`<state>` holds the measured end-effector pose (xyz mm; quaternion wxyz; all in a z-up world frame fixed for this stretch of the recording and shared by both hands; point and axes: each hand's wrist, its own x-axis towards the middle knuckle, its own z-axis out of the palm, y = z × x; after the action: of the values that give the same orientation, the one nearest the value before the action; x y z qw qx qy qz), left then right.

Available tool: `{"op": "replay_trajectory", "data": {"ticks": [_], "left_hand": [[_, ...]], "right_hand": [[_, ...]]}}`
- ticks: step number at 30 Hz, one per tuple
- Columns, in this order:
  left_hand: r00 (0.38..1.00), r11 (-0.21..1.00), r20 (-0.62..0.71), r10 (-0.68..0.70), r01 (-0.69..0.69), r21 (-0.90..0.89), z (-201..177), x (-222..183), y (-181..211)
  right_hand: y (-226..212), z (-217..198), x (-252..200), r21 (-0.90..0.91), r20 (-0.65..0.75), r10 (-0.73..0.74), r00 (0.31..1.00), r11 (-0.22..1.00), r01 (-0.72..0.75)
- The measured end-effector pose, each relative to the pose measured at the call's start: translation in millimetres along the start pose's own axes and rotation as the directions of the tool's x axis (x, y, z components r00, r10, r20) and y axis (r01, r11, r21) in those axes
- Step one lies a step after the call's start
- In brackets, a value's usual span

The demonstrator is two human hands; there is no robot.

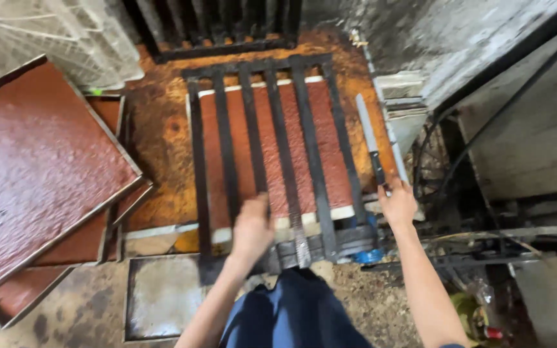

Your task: Cutting large sheets of food product into smaller strips using a metal frame and a knife

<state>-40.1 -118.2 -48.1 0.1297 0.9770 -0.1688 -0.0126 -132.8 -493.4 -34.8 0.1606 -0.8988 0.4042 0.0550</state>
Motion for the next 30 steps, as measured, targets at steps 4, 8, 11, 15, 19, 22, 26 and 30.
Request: {"op": "replay_trajectory", "data": {"ticks": [4,8,11,15,19,22,26,30], "left_hand": [[0.914,0.895,0.207,0.35,-0.391,0.215,72,33,97],[0.922,0.915,-0.143,0.359,-0.317,0.251,78,42,112],[0.889,0.891,-0.117,0.444,-0.424,0.161,78,32,104],[0.871,0.895,-0.207,0.446,-0.434,0.103,91,31,114],[0.876,0.901,-0.234,0.422,-0.433,0.005,99,28,112],[0.887,0.906,-0.23,0.401,-0.421,-0.043,100,31,112],[0.892,0.903,-0.208,0.401,-0.423,-0.078,98,30,112],[0.892,0.909,-0.21,0.399,-0.415,-0.038,93,35,111]], "right_hand": [[32,68,142,-0.085,0.054,0.008,0.999,0.996,-0.004],[-31,46,159,-0.167,0.145,-0.13,0.981,0.974,0.154],[-81,26,147,0.213,0.122,-0.134,0.983,0.971,0.106],[-171,-22,114,0.355,0.175,-0.317,0.932,0.903,0.241],[-206,-30,125,0.234,0.273,-0.346,0.898,0.929,0.287],[-220,-41,125,0.204,0.298,-0.333,0.895,0.938,0.281],[-219,27,168,0.141,0.277,-0.328,0.903,0.944,0.299],[-250,-13,132,0.163,0.317,-0.294,0.902,0.954,0.254]]}}
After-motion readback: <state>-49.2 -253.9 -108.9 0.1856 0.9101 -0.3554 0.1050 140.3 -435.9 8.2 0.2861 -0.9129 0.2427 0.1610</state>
